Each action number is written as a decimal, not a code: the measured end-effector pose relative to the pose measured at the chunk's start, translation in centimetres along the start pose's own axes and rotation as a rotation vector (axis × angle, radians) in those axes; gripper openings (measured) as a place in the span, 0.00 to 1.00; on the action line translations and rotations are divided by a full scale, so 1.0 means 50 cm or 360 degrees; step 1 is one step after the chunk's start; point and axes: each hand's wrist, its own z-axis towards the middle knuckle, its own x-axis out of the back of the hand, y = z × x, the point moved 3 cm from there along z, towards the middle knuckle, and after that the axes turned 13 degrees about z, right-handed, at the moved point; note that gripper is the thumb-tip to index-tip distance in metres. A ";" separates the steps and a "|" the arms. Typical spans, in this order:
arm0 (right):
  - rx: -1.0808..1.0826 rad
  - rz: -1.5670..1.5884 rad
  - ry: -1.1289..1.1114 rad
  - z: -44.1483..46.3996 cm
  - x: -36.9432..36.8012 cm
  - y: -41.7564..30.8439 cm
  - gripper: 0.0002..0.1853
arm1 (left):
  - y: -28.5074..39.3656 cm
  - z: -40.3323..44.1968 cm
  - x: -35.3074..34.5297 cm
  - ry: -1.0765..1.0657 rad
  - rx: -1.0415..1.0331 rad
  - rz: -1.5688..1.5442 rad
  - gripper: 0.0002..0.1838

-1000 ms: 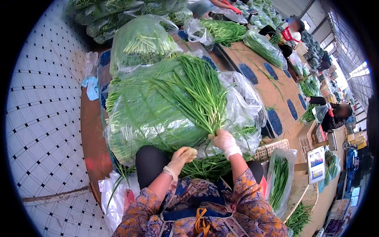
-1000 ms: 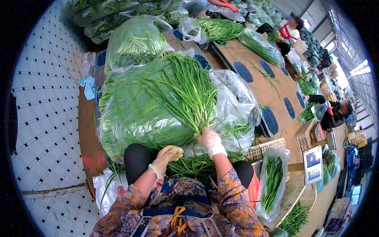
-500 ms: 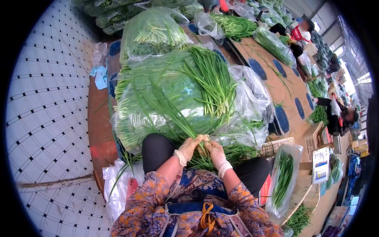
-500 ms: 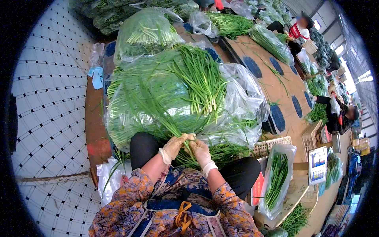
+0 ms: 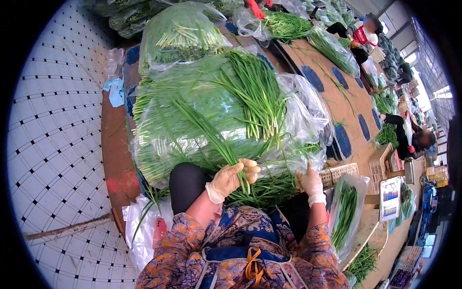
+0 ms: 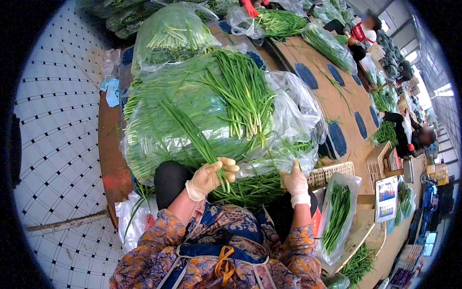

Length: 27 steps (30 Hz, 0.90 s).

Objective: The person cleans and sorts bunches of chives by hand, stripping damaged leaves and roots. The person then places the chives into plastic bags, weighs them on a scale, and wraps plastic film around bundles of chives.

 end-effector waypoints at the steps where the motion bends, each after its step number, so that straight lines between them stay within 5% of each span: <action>1: -0.0011 0.0002 0.0007 0.007 0.000 -0.027 0.35 | 0.013 0.002 -0.013 0.0106 0.0009 0.0077 0.19; 5: 0.0786 0.0730 0.0380 0.049 0.013 -0.176 0.22 | 0.055 -0.006 0.005 0.0277 -0.0293 0.0452 0.16; 6: 0.0642 0.0660 0.0131 0.070 0.020 -0.218 0.27 | 0.065 -0.008 0.011 0.0325 -0.0366 0.0446 0.15; 8: 0.0740 0.0394 0.0266 0.115 -0.002 -0.266 0.32 | 0.072 -0.008 0.017 0.0519 -0.0441 0.0381 0.14; 14: 0.0440 0.0120 0.0066 0.179 -0.056 -0.328 0.32 | 0.058 0.002 0.022 0.0754 -0.0344 0.0505 0.13; 18: 0.0731 0.0373 0.0209 0.162 -0.063 -0.326 0.24 | 0.058 0.001 0.021 0.0751 -0.0332 0.0512 0.13; 20: 0.1103 0.0678 0.0580 0.104 -0.028 -0.338 0.23 | 0.049 0.001 0.030 0.0732 -0.0324 0.0510 0.14; 26: 0.1173 0.1212 0.0383 0.010 -0.069 -0.299 0.27 | 0.027 0.004 0.042 0.0762 -0.0255 0.0496 0.17; 27: 0.0931 0.1214 0.0202 0.020 -0.098 -0.276 0.26 | 0.021 0.004 0.045 0.0777 -0.0219 0.0417 0.17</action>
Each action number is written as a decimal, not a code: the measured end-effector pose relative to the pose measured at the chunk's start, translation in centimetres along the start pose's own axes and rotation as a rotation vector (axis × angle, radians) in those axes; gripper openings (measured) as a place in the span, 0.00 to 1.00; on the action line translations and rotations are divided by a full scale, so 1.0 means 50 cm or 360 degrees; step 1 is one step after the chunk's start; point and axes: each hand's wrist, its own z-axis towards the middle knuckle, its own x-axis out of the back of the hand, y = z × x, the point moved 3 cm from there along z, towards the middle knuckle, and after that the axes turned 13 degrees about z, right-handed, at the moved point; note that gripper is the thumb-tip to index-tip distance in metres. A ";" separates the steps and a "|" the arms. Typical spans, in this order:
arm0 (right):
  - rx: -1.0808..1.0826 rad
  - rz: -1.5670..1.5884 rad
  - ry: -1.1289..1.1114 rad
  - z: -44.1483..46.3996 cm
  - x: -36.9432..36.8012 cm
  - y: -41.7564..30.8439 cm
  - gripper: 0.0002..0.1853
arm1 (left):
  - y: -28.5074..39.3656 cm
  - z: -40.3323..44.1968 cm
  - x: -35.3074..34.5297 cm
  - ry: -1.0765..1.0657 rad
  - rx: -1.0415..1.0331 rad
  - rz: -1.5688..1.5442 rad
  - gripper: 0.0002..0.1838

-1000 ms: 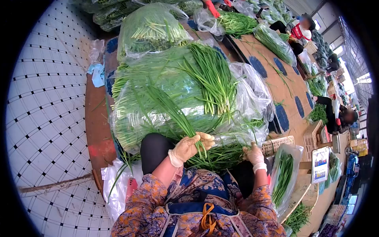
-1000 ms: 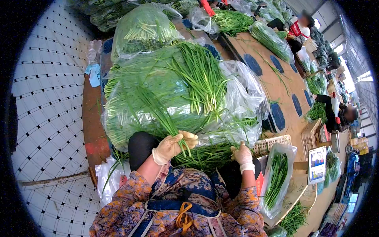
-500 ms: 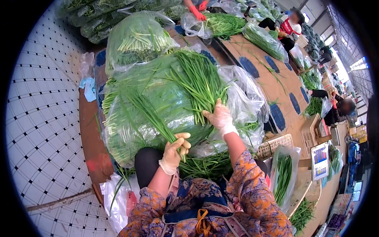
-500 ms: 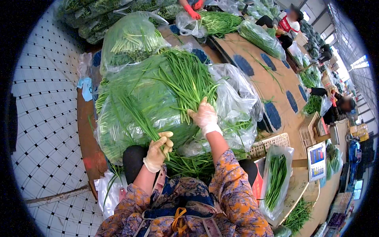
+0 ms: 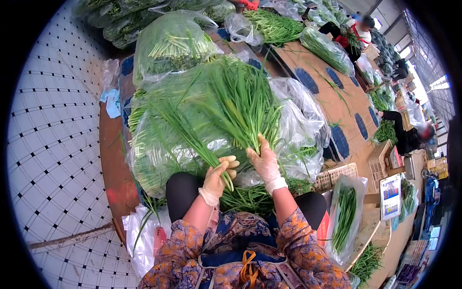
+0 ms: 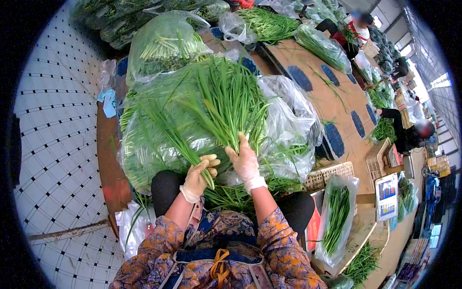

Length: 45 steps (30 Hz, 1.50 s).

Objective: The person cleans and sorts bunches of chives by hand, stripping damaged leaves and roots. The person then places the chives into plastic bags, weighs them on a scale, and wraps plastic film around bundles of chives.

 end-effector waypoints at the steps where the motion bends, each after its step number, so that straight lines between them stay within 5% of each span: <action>1: -0.0279 0.0013 -0.0066 -0.010 -0.004 0.040 0.25 | -0.005 0.002 0.003 0.0006 0.0050 -0.0062 0.17; 5: -0.0612 0.0200 -0.0073 -0.035 0.002 0.112 0.20 | -0.024 0.004 0.015 -0.0066 0.0115 -0.0063 0.16; 8: -0.0767 0.0494 -0.0214 -0.061 -0.004 0.037 0.17 | -0.021 0.003 0.004 -0.0094 0.0196 -0.0127 0.15; 11: -0.0703 0.0308 -0.0468 -0.105 -0.021 -0.019 0.14 | -0.004 -0.012 -0.029 -0.0107 0.0147 -0.0227 0.17; 12: -0.0307 0.0191 -0.0395 -0.135 -0.051 0.080 0.13 | -0.045 -0.003 0.000 -0.0142 0.0177 -0.0225 0.15; 13: -0.0324 0.0194 -0.0400 -0.146 -0.048 0.071 0.13 | -0.051 -0.015 0.003 -0.0131 0.0192 -0.0227 0.15; 15: -0.0927 0.0851 -0.0449 -0.162 -0.041 0.068 0.14 | -0.053 -0.026 0.012 -0.0050 0.0194 -0.0173 0.15; 17: -0.1020 0.0860 -0.0333 -0.163 -0.016 0.050 0.15 | -0.047 -0.037 0.016 -0.0006 0.0191 -0.0139 0.15; 25: -0.0723 0.0472 -0.0801 -0.179 -0.052 0.036 0.14 | -0.062 -0.040 0.008 -0.0168 0.0235 -0.0079 0.19; 29: -0.0667 0.0498 -0.0625 -0.182 -0.051 0.025 0.12 | -0.048 -0.052 0.005 -0.0168 0.0231 -0.0202 0.17; 31: -0.0951 0.0940 -0.0367 -0.181 -0.053 -0.003 0.11 | -0.044 -0.062 0.000 0.0032 0.0173 0.0006 0.17; 37: -0.0960 0.0926 -0.0477 -0.181 -0.057 0.020 0.07 | -0.044 -0.068 0.010 0.0071 0.0172 -0.0072 0.16; 40: -0.0964 0.1171 0.0101 -0.191 -0.008 0.056 0.08 | -0.022 -0.083 -0.001 0.0076 0.0180 -0.0229 0.14; 41: -0.0881 0.0880 0.0136 -0.194 0.015 0.104 0.10 | -0.018 -0.084 -0.002 0.0065 0.0145 -0.0328 0.13; 43: -0.1171 -0.0277 -0.0535 -0.184 0.069 0.095 0.14 | -0.031 -0.079 0.008 0.0123 0.0232 -0.0184 0.14; 45: -0.1145 -0.0278 -0.0434 -0.186 0.065 0.054 0.16 | -0.040 -0.076 0.003 0.0129 0.0189 0.0045 0.15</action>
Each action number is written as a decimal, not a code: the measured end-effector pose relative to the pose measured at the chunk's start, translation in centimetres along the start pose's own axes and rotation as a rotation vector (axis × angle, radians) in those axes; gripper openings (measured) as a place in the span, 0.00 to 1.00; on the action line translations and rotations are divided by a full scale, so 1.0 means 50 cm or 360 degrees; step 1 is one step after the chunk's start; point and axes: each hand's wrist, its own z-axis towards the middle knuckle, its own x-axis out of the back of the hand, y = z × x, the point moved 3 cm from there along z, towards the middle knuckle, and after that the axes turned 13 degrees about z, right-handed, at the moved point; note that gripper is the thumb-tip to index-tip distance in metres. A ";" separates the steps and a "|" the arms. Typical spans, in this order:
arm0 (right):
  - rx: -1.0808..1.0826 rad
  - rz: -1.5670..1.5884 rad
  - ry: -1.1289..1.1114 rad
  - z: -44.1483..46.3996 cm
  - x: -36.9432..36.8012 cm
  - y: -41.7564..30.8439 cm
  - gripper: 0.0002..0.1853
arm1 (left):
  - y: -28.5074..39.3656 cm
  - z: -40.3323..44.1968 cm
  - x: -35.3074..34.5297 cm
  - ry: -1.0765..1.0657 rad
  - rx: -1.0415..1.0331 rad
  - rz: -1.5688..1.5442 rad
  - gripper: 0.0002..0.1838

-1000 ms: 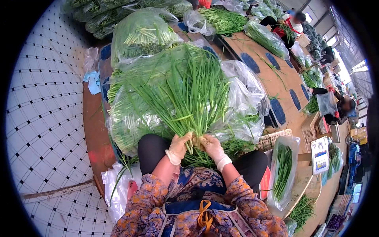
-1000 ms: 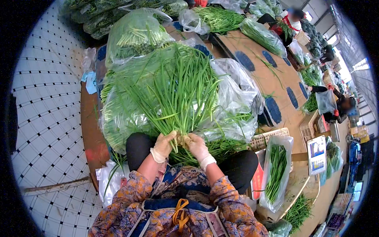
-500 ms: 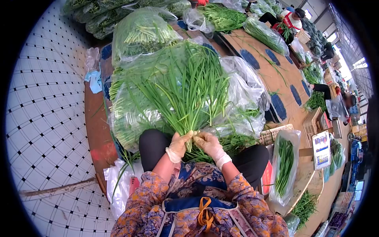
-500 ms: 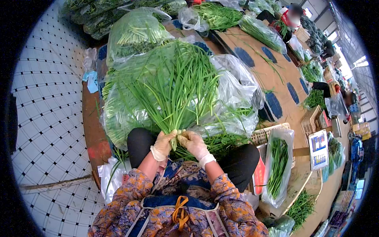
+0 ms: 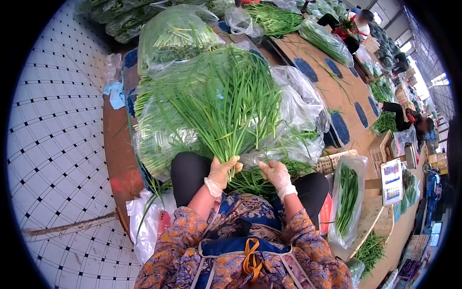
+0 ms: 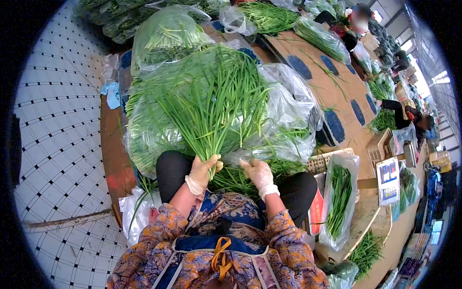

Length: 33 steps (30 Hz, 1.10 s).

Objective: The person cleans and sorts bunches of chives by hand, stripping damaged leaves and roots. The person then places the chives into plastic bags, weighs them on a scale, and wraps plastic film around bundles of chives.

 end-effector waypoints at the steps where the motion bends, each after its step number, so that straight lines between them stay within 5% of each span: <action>1: 0.0293 0.0118 0.0077 -0.017 -0.007 -0.037 0.15 | 0.002 -0.004 -0.011 -0.0048 -0.0041 0.0068 0.18; 3: 0.0876 0.0337 0.0131 -0.025 -0.039 -0.083 0.11 | 0.000 -0.010 -0.019 -0.0168 -0.0034 0.0044 0.20; 4: 0.0906 0.0445 0.0048 -0.025 -0.055 -0.097 0.08 | 0.001 -0.014 -0.023 -0.0283 -0.0035 0.0022 0.21; 10: 0.0768 -0.0240 -0.0092 -0.026 -0.101 -0.131 0.08 | 0.011 -0.065 -0.019 -0.0391 -0.0062 0.0039 0.24; 12: 0.0311 0.0864 -0.0326 -0.008 -0.113 -0.102 0.07 | 0.019 -0.079 -0.020 -0.0367 0.0082 -0.0052 0.22; 24: 0.0536 0.0855 -0.0102 0.003 -0.115 -0.052 0.08 | -0.038 -0.027 -0.002 -0.0113 0.0325 0.0025 0.06; 27: 0.0991 0.0290 -0.0036 -0.005 -0.123 -0.089 0.10 | -0.042 -0.025 -0.002 -0.0099 0.0193 0.0277 0.06; 33: 0.0684 -0.0206 -0.0276 0.027 -0.112 -0.116 0.17 | -0.041 -0.036 0.013 -0.0168 0.0122 -0.0038 0.14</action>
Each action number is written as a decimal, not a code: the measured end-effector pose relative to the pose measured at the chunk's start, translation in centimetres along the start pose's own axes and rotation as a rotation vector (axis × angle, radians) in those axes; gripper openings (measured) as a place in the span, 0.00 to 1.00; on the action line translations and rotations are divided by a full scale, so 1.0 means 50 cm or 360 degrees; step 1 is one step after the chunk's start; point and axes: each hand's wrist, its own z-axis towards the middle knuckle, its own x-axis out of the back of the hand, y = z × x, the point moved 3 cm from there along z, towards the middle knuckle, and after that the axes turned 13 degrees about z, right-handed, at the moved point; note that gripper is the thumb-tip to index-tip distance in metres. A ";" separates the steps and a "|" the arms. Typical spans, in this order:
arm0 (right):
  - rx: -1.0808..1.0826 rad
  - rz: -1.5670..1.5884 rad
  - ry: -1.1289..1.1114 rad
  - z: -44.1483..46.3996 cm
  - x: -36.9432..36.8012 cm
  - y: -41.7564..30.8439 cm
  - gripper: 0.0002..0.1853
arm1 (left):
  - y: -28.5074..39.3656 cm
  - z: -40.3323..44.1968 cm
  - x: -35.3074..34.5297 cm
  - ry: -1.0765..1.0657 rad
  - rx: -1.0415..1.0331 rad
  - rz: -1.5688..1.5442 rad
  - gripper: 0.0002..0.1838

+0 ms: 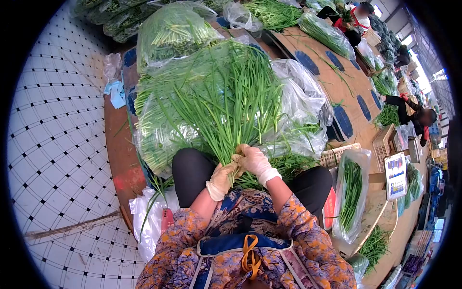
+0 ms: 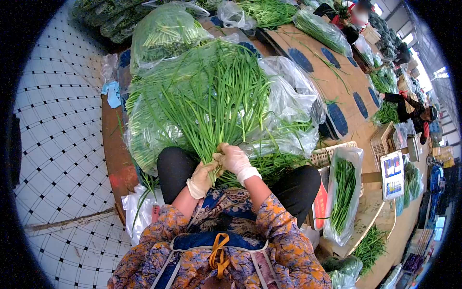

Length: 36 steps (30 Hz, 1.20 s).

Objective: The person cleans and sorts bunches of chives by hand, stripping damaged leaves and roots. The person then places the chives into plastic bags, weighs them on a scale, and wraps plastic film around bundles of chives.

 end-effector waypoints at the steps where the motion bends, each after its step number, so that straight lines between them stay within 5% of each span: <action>1: -0.0021 -0.0016 -0.0070 -0.004 0.004 -0.007 0.18 | 0.005 -0.004 -0.003 -0.0040 0.0034 -0.0131 0.13; 7: 0.0086 -0.0287 0.0116 -0.006 -0.016 0.009 0.18 | 0.006 -0.005 -0.015 -0.0159 0.0076 -0.0239 0.13; 10: -0.0362 0.0748 -0.0022 0.002 -0.021 0.041 0.15 | -0.012 0.016 0.009 -0.0310 0.0009 -0.0246 0.14; 11: -0.0360 0.0748 -0.0022 -0.006 -0.016 0.034 0.15 | -0.022 0.026 0.022 -0.0372 -0.0048 -0.0293 0.14; 13: -0.0168 0.1707 -0.0182 -0.026 -0.012 0.021 0.09 | 0.012 0.008 -0.005 -0.0103 0.0083 -0.0410 0.13; 15: -0.0139 0.1690 -0.0171 -0.031 -0.028 0.039 0.10 | 0.006 0.016 0.000 -0.0290 0.0073 -0.0451 0.13; 17: -0.0009 0.1215 -0.0159 -0.041 -0.038 0.039 0.05 | -0.002 0.018 0.004 -0.0370 0.0049 -0.0450 0.14; 18: 0.0531 0.0669 -0.0049 -0.037 -0.035 0.012 0.04 | 0.012 0.009 -0.005 -0.0312 0.0126 -0.0486 0.15; 21: 0.0629 0.0388 -0.0077 -0.072 -0.019 -0.028 0.04 | 0.010 0.020 -0.004 -0.0340 0.0276 -0.0461 0.16; 25: 0.0954 0.0171 0.0003 -0.092 -0.023 -0.008 0.06 | 0.014 0.012 -0.007 -0.0058 0.0053 -0.0127 0.16; 29: 0.0909 0.0025 -0.0216 -0.139 -0.006 0.004 0.06 | 0.030 0.012 -0.008 0.0147 0.0012 -0.0121 0.15; 31: 0.0743 -0.0144 -0.0207 -0.157 0.012 0.042 0.07 | 0.022 0.022 -0.001 0.0141 -0.0042 -0.0154 0.15; 33: 0.0156 -0.0985 -0.0449 -0.146 0.020 0.168 0.12 | 0.012 0.025 0.001 0.0034 0.0045 -0.0255 0.16; 35: -0.0474 -0.1231 -0.0828 -0.145 0.060 0.270 0.18 | 0.015 0.025 -0.004 0.0046 0.0070 -0.0267 0.15; 36: -0.0634 -0.1165 -0.0735 -0.140 0.080 0.239 0.22 | 0.017 0.026 -0.003 0.0052 0.0068 -0.0181 0.14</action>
